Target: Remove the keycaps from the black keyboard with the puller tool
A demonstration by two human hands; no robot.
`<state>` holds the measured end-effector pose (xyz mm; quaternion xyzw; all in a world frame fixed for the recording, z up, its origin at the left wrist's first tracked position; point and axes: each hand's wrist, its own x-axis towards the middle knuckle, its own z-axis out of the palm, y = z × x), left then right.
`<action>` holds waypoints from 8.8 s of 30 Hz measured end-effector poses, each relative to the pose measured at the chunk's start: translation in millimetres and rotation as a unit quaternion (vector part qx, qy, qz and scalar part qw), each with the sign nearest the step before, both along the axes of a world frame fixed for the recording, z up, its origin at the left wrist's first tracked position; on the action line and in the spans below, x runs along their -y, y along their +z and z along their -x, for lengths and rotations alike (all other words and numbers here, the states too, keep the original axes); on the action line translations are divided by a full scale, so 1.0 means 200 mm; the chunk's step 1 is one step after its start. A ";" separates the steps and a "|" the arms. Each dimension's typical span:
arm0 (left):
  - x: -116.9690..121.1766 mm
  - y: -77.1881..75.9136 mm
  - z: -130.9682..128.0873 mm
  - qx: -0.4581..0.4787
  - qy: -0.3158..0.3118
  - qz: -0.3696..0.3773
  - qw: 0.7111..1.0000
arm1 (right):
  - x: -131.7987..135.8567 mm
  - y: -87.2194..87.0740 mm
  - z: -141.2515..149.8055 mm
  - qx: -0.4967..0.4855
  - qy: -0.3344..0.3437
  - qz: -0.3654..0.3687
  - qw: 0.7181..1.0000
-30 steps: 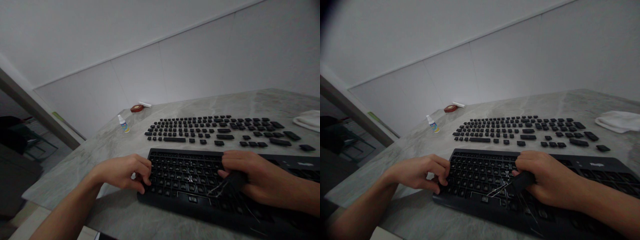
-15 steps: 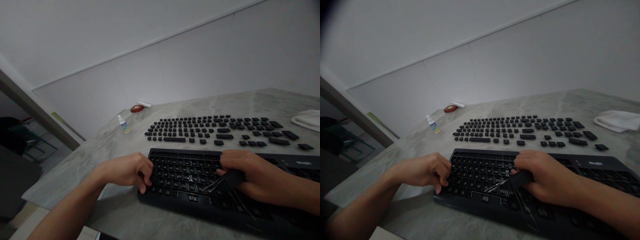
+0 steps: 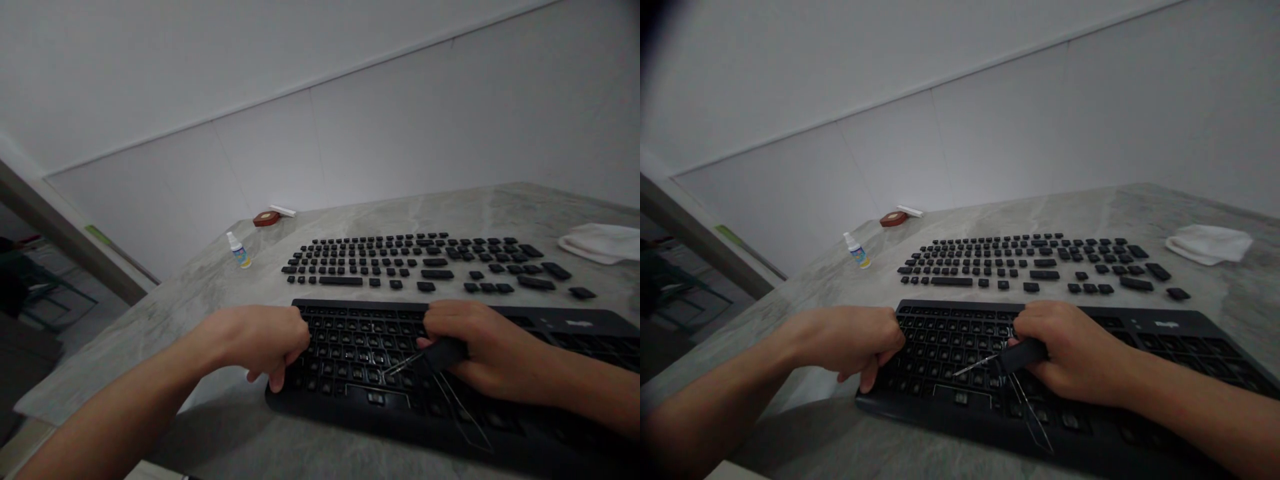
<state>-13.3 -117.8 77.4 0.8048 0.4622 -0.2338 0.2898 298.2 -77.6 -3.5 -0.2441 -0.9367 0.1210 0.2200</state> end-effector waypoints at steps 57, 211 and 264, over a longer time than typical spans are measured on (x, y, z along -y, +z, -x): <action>-0.17 -0.02 0.59 0.395 0.062 -0.252 0.881 | 0.10 0.03 0.04 -0.079 -0.004 -0.083 0.993; 0.04 -0.09 0.14 0.268 -0.124 -0.085 0.952 | 0.18 0.09 0.37 0.068 0.152 -0.048 0.985; 0.04 -0.10 0.12 0.283 -0.089 -0.071 0.952 | 0.26 0.10 0.42 0.049 0.241 -0.143 0.959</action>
